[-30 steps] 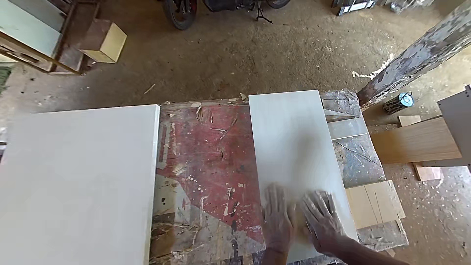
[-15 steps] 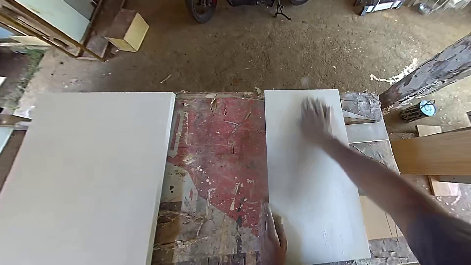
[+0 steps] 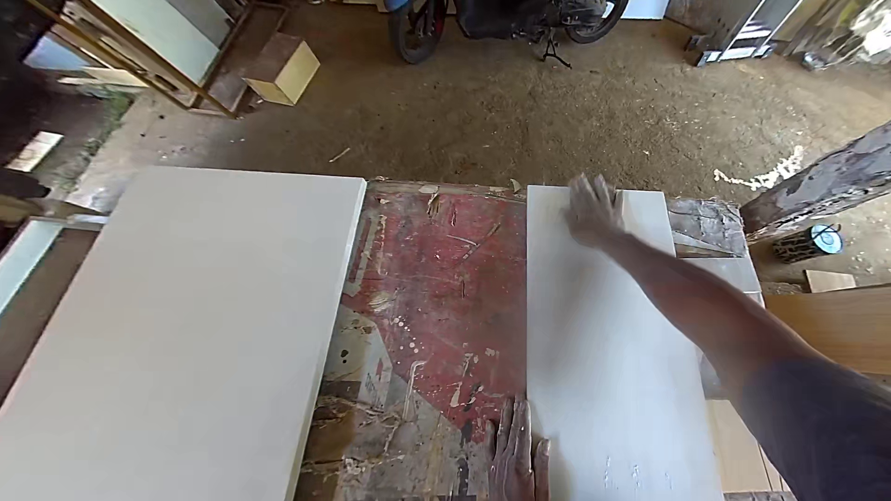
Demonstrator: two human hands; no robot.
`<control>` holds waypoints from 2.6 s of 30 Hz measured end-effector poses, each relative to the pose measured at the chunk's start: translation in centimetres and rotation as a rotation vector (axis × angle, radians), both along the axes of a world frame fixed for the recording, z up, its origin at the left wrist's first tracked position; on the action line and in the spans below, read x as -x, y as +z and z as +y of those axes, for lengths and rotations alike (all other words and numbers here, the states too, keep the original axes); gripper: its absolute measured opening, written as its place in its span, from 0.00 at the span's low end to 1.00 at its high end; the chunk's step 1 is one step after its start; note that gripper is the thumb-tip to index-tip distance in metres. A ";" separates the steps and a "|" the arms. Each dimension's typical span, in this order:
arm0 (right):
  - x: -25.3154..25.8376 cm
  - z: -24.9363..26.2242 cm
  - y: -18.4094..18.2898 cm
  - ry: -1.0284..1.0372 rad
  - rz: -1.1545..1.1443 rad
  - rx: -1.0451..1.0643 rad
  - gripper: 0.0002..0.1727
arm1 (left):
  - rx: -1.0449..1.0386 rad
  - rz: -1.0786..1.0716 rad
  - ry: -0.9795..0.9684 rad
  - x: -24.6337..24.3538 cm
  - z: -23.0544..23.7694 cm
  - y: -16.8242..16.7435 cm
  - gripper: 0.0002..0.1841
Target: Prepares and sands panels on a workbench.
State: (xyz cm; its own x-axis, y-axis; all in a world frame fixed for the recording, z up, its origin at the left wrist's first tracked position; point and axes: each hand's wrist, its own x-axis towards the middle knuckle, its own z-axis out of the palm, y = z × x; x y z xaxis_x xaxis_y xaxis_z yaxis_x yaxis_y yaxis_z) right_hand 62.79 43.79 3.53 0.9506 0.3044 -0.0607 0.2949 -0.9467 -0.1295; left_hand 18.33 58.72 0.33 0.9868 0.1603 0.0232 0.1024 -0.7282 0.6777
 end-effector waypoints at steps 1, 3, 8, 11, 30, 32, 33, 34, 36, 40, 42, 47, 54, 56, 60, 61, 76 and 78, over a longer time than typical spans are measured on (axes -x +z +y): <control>-2.0 0.6 0.3 -0.063 0.023 0.012 0.43 | 0.006 -0.004 0.006 0.0 0.0 0.0 0.36; -1.0 1.3 0.6 -0.108 0.032 0.013 0.43 | 0.009 -0.009 0.012 0.3 0.0 -0.1 0.35; 26.5 -0.9 0.2 0.201 -0.013 -0.022 0.41 | 0.044 -0.067 0.030 0.3 0.1 -0.4 0.31; 39.5 -2.3 0.7 0.377 0.070 -0.024 0.41 | 0.051 -0.074 0.034 0.5 0.1 -0.7 0.30; 32.9 2.8 0.3 0.374 0.091 -0.098 0.41 | 0.200 -0.150 0.135 1.1 0.1 -0.8 0.34; 36.1 1.4 0.7 0.469 0.155 -0.061 0.42 | 0.171 -0.135 0.129 1.1 0.2 -0.7 0.34; 34.7 1.4 0.4 0.467 0.126 -0.078 0.42 | 0.153 -0.116 0.119 1.1 0.2 -0.5 0.34; 31.6 1.8 0.1 0.418 0.095 -0.100 0.42 | 0.137 -0.105 0.105 0.9 0.3 -0.3 0.33; 22.1 3.3 0.1 0.244 0.089 -0.071 0.41 | 0.083 -0.100 0.072 0.7 0.3 -0.5 0.31; 3.4 4.4 0.1 -0.120 0.010 -0.027 0.45 | -0.212 -0.094 -0.029 0.7 -0.2 0.6 0.27; -0.2 4.8 0.5 -0.236 0.065 -0.032 0.47 | -0.356 -0.049 -0.122 0.2 0.0 1.7 0.27; 13.5 2.7 0.5 -0.090 0.003 -0.137 0.45 | -0.278 -0.154 -0.307 -9.6 1.5 4.1 0.29; 43.6 2.4 1.3 -0.228 0.175 -0.211 0.39 | -0.391 -0.163 -0.765 -25.1 -1.8 2.9 0.34; 42.7 1.0 1.2 -0.431 0.088 -0.145 0.40 | -0.490 -0.162 -0.864 -24.7 -2.5 1.8 0.35; 31.4 -4.6 -0.8 -0.816 -0.019 -0.013 0.47 | -0.550 -0.170 -0.907 -24.9 -2.2 1.9 0.37; 28.8 -6.0 -0.8 -0.913 -0.034 -0.011 0.48 | -0.554 -0.164 -0.905 -24.9 -2.4 2.0 0.38; 30.1 -5.0 -0.8 -0.988 -0.025 0.014 0.48 | -0.528 -0.189 -0.924 -25.0 -2.0 1.6 0.39; 30.4 -6.2 -0.5 -0.921 -0.027 -0.005 0.46 | -0.517 -0.192 -0.925 -24.9 -1.8 1.6 0.39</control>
